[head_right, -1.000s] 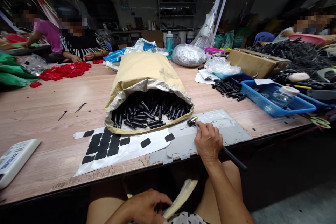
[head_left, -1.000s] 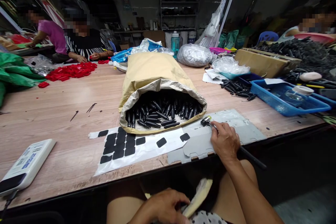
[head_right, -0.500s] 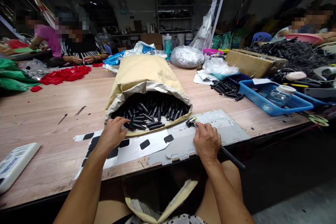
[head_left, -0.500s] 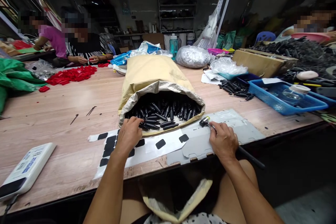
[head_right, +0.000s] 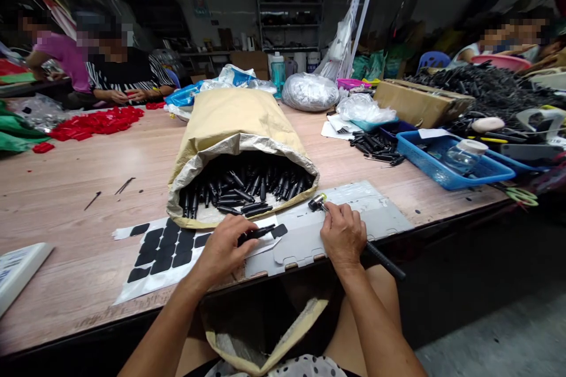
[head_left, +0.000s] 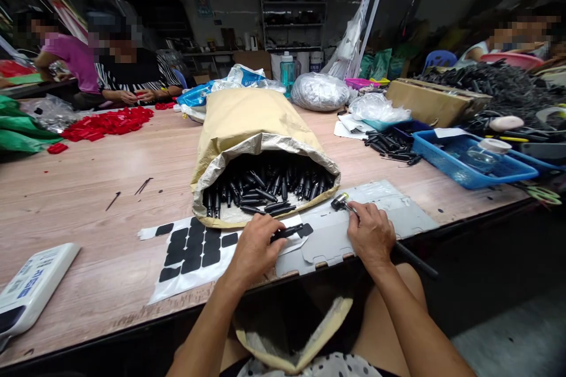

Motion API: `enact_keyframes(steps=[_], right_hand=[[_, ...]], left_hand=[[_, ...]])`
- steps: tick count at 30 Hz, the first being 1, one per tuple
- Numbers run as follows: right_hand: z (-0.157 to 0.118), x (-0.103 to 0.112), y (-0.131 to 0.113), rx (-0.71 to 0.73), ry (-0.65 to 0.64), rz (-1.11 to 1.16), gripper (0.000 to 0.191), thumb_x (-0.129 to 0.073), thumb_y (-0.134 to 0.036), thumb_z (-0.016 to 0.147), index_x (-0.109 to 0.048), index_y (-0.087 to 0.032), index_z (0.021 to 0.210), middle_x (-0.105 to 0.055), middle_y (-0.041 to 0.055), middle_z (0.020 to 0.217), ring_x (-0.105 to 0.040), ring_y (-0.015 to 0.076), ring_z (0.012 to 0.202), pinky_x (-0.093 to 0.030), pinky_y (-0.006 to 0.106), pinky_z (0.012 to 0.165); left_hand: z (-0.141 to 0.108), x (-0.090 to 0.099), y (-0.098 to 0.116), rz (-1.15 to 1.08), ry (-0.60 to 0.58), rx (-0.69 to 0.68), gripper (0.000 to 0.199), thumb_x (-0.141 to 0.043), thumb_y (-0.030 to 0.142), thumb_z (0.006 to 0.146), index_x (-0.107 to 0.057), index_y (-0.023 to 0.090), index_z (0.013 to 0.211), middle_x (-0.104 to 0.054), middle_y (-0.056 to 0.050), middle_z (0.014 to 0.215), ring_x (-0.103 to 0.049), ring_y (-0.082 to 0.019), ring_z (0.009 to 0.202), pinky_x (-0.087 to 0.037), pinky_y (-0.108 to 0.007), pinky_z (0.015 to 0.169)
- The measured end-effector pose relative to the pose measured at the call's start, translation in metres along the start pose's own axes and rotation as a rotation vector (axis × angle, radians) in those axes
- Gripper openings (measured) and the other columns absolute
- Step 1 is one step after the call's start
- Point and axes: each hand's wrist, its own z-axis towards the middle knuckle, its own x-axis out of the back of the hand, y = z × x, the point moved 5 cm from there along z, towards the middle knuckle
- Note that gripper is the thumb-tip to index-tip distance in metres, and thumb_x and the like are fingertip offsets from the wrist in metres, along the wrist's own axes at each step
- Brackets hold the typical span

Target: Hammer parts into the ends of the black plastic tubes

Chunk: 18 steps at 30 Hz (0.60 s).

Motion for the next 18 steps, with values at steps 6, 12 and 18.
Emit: enact_keyframes(steps=[6,12,18], right_hand=[[0.002,-0.001,0.001,0.007,-0.023,0.015,0.026,-0.061,-0.020,0.091,-0.072,-0.025,0.113,-0.066,0.0049,0.096,-0.050,0.0200,0.087,-0.029,0.032,0.073],[0.005,0.017,-0.003,0.011,-0.022,0.197,0.027,-0.054,-0.020,0.094,-0.071,-0.023,0.115,-0.069,0.0064,0.099,-0.059,0.0218,0.094,-0.042,0.033,0.080],[-0.015,0.050,-0.062,0.143,-0.151,0.732,0.028,-0.048,-0.026,0.100,-0.068,-0.022,0.119,-0.070,0.0076,0.109,-0.065,0.0203,0.103,-0.052,0.034,0.092]], left_hand=[[0.001,-0.023,-0.010,-0.140,0.085,0.038,0.020,-0.071,0.022,0.086,-0.070,0.022,0.105,-0.063,-0.004,0.093,-0.055,-0.024,0.094,-0.044,-0.037,0.085],[0.001,-0.017,-0.012,-0.237,0.092,0.092,0.014,-0.073,0.017,0.079,-0.071,0.021,0.092,-0.061,-0.002,0.085,-0.055,-0.022,0.089,-0.043,-0.034,0.080],[0.001,-0.015,-0.009,-0.264,0.091,0.108,0.018,-0.070,0.012,0.076,-0.074,0.022,0.090,-0.060,-0.002,0.083,-0.054,-0.022,0.090,-0.043,-0.034,0.081]])
